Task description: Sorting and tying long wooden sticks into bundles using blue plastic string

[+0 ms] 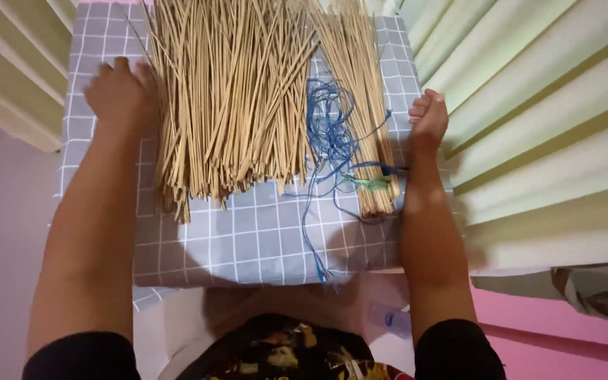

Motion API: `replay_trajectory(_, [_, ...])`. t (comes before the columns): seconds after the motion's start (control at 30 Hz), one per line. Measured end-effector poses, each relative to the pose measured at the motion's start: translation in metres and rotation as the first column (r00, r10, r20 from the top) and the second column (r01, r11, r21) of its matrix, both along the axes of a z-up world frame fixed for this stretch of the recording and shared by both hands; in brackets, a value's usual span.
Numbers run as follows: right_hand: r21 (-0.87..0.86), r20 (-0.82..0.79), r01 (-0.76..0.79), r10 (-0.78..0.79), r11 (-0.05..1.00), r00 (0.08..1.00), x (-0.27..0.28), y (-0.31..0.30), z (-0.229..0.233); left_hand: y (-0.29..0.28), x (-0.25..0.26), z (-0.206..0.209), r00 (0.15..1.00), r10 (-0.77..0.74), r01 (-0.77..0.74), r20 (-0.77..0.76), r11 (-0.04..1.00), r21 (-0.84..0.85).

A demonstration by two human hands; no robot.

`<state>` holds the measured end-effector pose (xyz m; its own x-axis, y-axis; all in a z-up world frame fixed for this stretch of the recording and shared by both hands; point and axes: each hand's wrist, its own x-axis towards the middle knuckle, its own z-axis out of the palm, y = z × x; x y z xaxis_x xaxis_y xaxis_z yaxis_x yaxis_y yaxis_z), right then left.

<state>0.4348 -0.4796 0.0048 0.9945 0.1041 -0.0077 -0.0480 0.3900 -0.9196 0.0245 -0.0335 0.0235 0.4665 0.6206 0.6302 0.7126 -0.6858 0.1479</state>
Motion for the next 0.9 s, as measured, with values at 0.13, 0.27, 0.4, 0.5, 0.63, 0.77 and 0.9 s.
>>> replay_trajectory(0.13, [-0.152, 0.358, 0.025, 0.032, 0.988, 0.933, -0.052, -0.010, 0.017, -0.055, 0.009, 0.055, 0.984, -0.041, -0.068, -0.172, 0.808, -0.586])
replay_trajectory(0.27, [-0.216, 0.572, 0.200, -0.042, 0.956, 0.819, -0.063, -0.011, 0.018, -0.048, -0.001, 0.018, 0.992, -0.122, 0.073, -0.038, 0.787, -0.613])
replay_trajectory(0.4, [-0.205, 0.859, 0.419, -0.043, 0.884, 0.510, -0.081, -0.015, 0.044, -0.094, -0.021, 0.040, 0.991, -0.125, 0.133, 0.052, 0.824, -0.550])
replay_trajectory(0.5, [-0.170, 0.952, 0.454, 0.028, 0.875, 0.304, -0.129, -0.011, 0.106, -0.078, -0.015, 0.033, 0.988, -0.154, 0.142, 0.024, 0.826, -0.546])
replay_trajectory(0.63, [-0.365, 0.819, 0.017, 0.312, 0.931, 0.481, -0.212, 0.049, 0.136, -0.073, -0.020, 0.032, 0.983, -0.180, 0.159, 0.018, 0.815, -0.557])
replay_trajectory(0.77, [-0.921, 0.287, 0.376, 0.832, 0.103, 0.475, -0.231, 0.119, 0.135, -0.070, -0.027, 0.026, 0.972, -0.231, 0.216, 0.047, 0.795, -0.566])
replay_trajectory(0.9, [-0.957, 0.150, 0.288, 0.772, -0.044, 0.617, -0.212, 0.166, 0.096, -0.072, -0.028, 0.030, 0.974, -0.224, 0.207, 0.043, 0.794, -0.571])
